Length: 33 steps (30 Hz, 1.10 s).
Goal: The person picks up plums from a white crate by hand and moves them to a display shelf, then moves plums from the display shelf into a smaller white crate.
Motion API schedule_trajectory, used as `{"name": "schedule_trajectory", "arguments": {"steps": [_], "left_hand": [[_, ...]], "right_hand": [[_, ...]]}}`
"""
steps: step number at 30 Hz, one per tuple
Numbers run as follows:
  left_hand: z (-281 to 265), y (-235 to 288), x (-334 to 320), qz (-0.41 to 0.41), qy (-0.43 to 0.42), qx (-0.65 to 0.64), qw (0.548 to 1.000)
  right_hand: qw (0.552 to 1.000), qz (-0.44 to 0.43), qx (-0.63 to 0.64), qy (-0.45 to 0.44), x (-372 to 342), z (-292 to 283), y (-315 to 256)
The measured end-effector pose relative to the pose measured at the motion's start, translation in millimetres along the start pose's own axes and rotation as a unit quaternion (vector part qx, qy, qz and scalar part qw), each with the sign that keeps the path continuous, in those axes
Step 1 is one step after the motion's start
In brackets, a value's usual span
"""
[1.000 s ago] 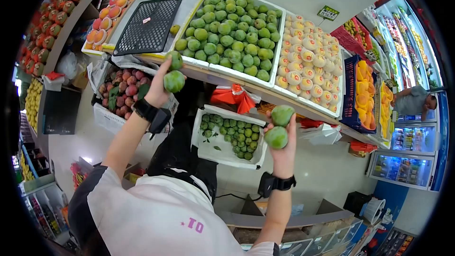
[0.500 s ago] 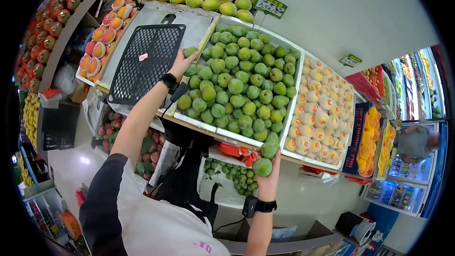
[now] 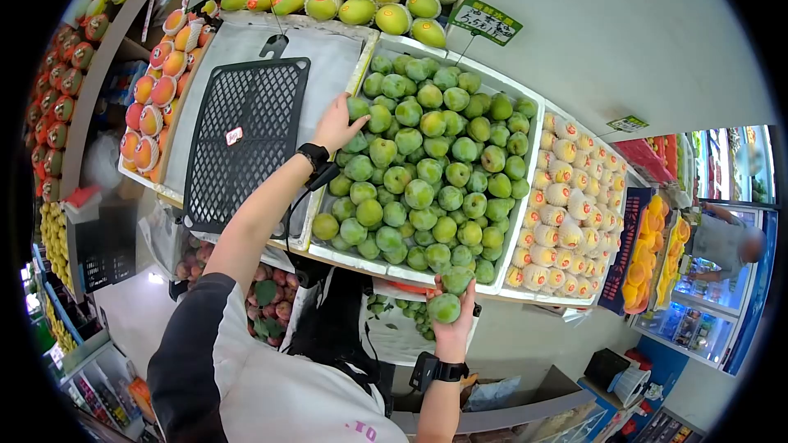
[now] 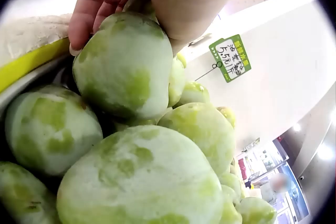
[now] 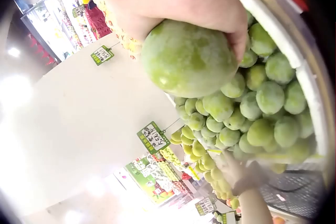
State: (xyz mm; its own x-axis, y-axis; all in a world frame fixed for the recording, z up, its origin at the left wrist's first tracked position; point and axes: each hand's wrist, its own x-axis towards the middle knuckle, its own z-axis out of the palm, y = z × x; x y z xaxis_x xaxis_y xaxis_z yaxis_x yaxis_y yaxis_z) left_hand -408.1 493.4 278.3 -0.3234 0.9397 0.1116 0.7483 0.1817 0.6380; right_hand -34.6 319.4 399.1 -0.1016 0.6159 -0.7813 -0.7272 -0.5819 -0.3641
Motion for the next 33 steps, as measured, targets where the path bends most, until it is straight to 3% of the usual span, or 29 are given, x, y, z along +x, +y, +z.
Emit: {"name": "schedule_trajectory", "arguments": {"steps": [3, 8, 15, 17, 19, 21, 23, 25, 28, 31, 32, 33], "left_hand": [[-8.4, 13.0, 8.8, -0.058, -0.04, 0.005, 0.998], [-3.4, 8.8, 27.0, 0.001, -0.024, 0.052, 0.998], [-4.8, 15.9, 19.0, 0.037, -0.005, 0.118, 0.992], [-27.7, 42.7, -4.9, 0.123, 0.03, 0.111, 0.986], [-47.1, 73.4, -37.8, 0.177, -0.081, 0.029, 0.98], [-68.6, 111.8, -83.4, 0.208, -0.297, -0.104, 0.926], [-66.4, 123.8, -137.7, 0.261, -0.369, -0.189, 0.872], [-85.5, 141.5, -166.1, 0.123, -0.52, -0.163, 0.829], [-78.6, 123.1, -195.9, 0.059, -0.417, -0.252, 0.871], [-88.8, 107.0, -197.1, 0.042, -0.356, -0.252, 0.899], [-90.4, 101.0, -194.2, 0.008, -0.312, -0.274, 0.91], [-80.1, 87.6, -193.5, 0.036, -0.223, -0.225, 0.948]], "right_hand": [[1.0, 0.016, 0.001, 0.008, 7.3, 14.5, 2.9], [0.999, 0.013, -0.045, -0.008, 13.2, 27.1, 5.5], [1.0, 0.007, -0.006, 0.012, 11.9, 18.4, 11.9], [0.999, 0.018, -0.027, 0.01, 12.7, 15.7, 15.6], [0.997, 0.023, -0.075, 0.01, 9.8, 23.3, 24.2], [0.99, 0.073, -0.119, -0.018, 13.2, 29.7, 33.9], [0.977, 0.127, -0.166, -0.051, 12.5, 40.0, 48.4], [0.969, 0.162, -0.181, -0.053, 12.4, 40.2, 64.1], [0.957, 0.196, -0.2, -0.071, 5.0, 52.1, 76.9], [0.941, 0.229, -0.207, -0.139, 10.1, 44.9, 84.5], [0.938, 0.208, -0.209, -0.181, 3.9, 59.7, 81.7], [0.925, 0.209, -0.226, -0.223, 7.1, 63.4, 79.2]]}}
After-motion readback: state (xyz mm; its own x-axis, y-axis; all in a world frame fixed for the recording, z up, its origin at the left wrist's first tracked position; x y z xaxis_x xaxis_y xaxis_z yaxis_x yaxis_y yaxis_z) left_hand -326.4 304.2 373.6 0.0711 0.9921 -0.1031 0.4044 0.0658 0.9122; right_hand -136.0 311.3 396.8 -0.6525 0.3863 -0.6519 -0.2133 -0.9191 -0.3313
